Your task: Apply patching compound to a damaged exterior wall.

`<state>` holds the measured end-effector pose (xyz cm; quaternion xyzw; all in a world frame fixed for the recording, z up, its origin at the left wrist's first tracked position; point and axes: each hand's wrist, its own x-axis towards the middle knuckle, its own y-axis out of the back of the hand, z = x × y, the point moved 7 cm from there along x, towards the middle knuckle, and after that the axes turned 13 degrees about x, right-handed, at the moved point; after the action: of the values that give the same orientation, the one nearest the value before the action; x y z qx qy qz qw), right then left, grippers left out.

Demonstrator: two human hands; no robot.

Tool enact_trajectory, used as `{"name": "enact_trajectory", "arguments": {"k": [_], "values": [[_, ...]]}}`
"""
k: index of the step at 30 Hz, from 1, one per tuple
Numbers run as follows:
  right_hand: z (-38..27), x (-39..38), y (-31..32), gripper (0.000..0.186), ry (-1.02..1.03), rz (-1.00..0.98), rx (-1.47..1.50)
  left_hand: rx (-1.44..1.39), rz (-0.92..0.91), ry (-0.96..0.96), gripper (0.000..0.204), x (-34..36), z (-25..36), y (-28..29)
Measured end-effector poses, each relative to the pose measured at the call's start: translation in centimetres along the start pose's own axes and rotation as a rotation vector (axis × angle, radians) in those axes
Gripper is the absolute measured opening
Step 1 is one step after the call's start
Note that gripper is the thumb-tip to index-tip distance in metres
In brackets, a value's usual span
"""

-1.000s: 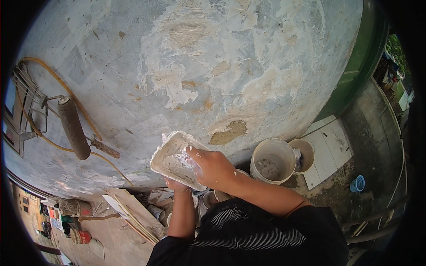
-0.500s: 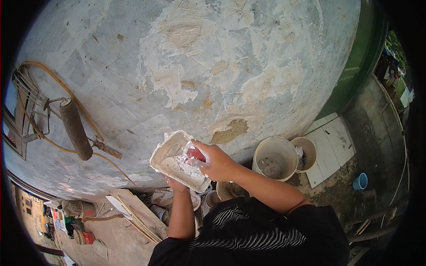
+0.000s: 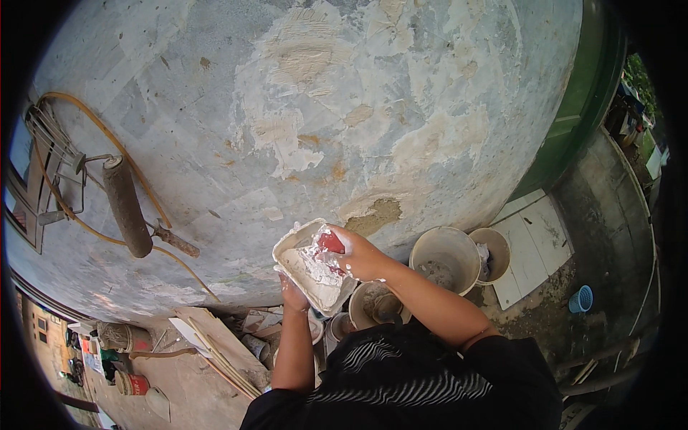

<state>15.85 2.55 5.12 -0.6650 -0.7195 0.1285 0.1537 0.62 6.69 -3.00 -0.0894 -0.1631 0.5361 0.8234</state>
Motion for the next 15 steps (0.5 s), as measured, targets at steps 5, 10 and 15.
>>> {"name": "enact_trajectory", "arguments": {"k": [5, 10, 15], "values": [[2.2, 0.0, 1.3, 0.037, -0.106, -0.011, 0.23, 0.058, -0.03, 0.207, 0.076, -0.2, -3.2, 1.2], [3.8, -0.5, 3.5, 0.029, -0.177, 0.013, 0.346, 0.048, -0.013, 0.225, 0.068, 0.3, -4.1, 1.5], [6.6, -1.3, 7.5, 0.022, -0.207, 0.214, 0.497, -0.113, 0.261, 0.299, 0.065, 0.0, -2.7, 3.4]]}}
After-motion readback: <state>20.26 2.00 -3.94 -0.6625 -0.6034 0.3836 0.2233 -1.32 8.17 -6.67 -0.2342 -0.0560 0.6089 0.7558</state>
